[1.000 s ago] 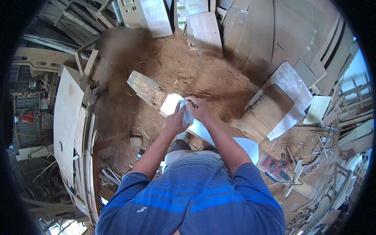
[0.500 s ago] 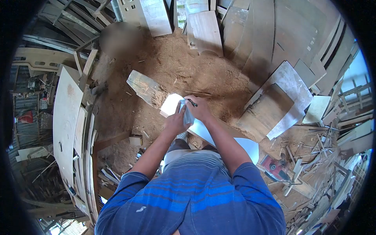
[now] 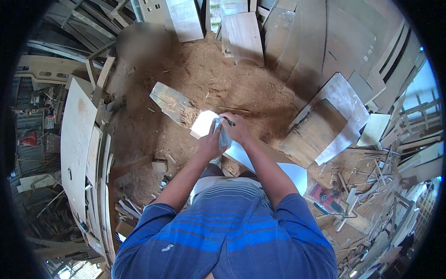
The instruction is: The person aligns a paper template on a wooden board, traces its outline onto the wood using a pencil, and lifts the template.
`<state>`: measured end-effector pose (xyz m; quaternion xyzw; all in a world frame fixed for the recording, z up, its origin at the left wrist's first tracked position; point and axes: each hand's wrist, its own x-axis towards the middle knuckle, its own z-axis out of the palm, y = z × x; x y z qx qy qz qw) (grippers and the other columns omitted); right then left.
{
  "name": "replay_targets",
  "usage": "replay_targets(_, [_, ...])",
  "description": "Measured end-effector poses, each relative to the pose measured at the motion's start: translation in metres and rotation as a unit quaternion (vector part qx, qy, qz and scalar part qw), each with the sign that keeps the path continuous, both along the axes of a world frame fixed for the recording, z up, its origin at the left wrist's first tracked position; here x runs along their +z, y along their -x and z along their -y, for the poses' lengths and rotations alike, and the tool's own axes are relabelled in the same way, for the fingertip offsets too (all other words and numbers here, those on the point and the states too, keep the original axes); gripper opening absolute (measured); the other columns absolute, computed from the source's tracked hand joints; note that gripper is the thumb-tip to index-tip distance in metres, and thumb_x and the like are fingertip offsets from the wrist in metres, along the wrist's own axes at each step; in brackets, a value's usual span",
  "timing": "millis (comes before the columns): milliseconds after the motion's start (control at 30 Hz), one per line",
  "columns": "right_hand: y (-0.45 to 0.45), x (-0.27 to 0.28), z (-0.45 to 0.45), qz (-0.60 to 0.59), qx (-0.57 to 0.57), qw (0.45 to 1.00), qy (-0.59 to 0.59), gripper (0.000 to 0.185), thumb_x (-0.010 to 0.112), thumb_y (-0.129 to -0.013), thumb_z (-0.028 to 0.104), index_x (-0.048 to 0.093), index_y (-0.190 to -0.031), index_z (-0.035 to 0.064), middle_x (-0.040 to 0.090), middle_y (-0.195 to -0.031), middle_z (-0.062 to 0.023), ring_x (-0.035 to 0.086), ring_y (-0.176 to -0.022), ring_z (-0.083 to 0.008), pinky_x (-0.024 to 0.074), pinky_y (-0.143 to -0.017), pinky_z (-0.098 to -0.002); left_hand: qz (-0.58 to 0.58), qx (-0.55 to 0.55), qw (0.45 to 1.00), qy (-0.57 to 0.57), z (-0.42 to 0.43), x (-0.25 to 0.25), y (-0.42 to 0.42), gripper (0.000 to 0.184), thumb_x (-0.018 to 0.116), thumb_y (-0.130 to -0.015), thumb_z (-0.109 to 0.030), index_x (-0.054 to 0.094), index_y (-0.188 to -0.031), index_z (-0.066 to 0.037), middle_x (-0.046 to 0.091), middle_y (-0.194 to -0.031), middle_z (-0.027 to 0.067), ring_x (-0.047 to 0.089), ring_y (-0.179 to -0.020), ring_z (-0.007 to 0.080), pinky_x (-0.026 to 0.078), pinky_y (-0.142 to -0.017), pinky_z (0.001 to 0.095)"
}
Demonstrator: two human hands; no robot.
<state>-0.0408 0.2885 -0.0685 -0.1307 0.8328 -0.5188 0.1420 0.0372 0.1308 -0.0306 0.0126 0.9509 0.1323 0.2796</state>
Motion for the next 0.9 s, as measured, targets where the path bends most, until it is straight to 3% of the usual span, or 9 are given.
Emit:
replay_targets(200, [-0.002, 0.002, -0.004, -0.012, 0.005, 1.0, -0.013, 0.033, 0.065, -0.102, 0.029, 0.076, -0.126, 0.0096, 0.078, -0.123, -0.0158, 0.073, -0.114, -0.0365, 0.0564, -0.101, -0.0432, 0.001, -0.002, 1.0, -0.005, 0.002, 0.0, 0.0, 0.114, 0.081, -0.085, -0.063, 0.029, -0.172, -0.011, 0.018, -0.18, 0.0198, 0.078, -0.106, 0.042, 0.065, -0.087, 0.0506])
replay_targets(300, [-0.006, 0.0, -0.007, 0.0, -0.007, 1.0, -0.017, 0.034, 0.064, -0.099, 0.029, 0.077, -0.125, 0.0104, 0.078, -0.119, -0.0175, 0.072, -0.113, -0.0394, 0.0554, -0.101, -0.0485, 0.003, -0.005, 1.0, -0.002, 0.002, -0.002, 0.0, 0.115, 0.082, -0.085, -0.063, 0.028, -0.171, -0.009, 0.017, -0.18, 0.0199, 0.078, -0.105, 0.0427, 0.065, -0.086, 0.0507])
replay_targets(500, [-0.011, 0.001, -0.009, -0.026, -0.009, 1.0, -0.007, 0.033, 0.064, -0.1, 0.031, 0.077, -0.122, 0.0107, 0.077, -0.116, -0.0181, 0.072, -0.109, -0.0412, 0.0561, -0.096, -0.0501, -0.013, -0.01, 1.0, -0.014, 0.003, -0.009, 0.0, 0.117, 0.084, -0.084, -0.06, 0.029, -0.171, -0.006, 0.018, -0.179, 0.0224, 0.078, -0.103, 0.0435, 0.064, -0.085, 0.0509])
replay_targets(600, [-0.013, 0.013, -0.007, 0.007, -0.002, 0.999, -0.04, 0.036, 0.062, -0.102, 0.03, 0.075, -0.127, 0.0078, 0.077, -0.126, -0.0158, 0.072, -0.118, -0.0376, 0.0557, -0.103, -0.0444, -0.018, -0.016, 1.0, -0.015, 0.003, -0.013, -0.001, 0.114, 0.083, -0.085, -0.059, 0.029, -0.171, -0.006, 0.018, -0.179, 0.0245, 0.078, -0.104, 0.0403, 0.064, -0.087, 0.0484])
replay_targets(700, [-0.011, 0.006, -0.001, -0.03, -0.009, 0.999, -0.016, 0.033, 0.063, -0.1, 0.029, 0.075, -0.123, 0.0089, 0.077, -0.118, -0.0183, 0.071, -0.11, -0.0418, 0.056, -0.096, -0.0508, -0.008, -0.018, 1.0, -0.013, 0.004, -0.011, 0.0, 0.113, 0.082, -0.086, -0.059, 0.029, -0.171, -0.006, 0.018, -0.179, 0.0253, 0.078, -0.104, 0.0389, 0.064, -0.089, 0.0473])
replay_targets(900, [-0.011, -0.003, 0.003, -0.048, -0.01, 0.999, 0.005, 0.033, 0.062, -0.101, 0.03, 0.076, -0.122, 0.0084, 0.077, -0.118, -0.0177, 0.071, -0.109, -0.0422, 0.0556, -0.096, -0.0516, -0.024, -0.017, 0.999, -0.026, 0.007, -0.012, -0.001, 0.118, 0.086, -0.083, -0.06, 0.029, -0.17, -0.005, 0.018, -0.179, 0.0249, 0.078, -0.1, 0.0435, 0.064, -0.082, 0.0506])
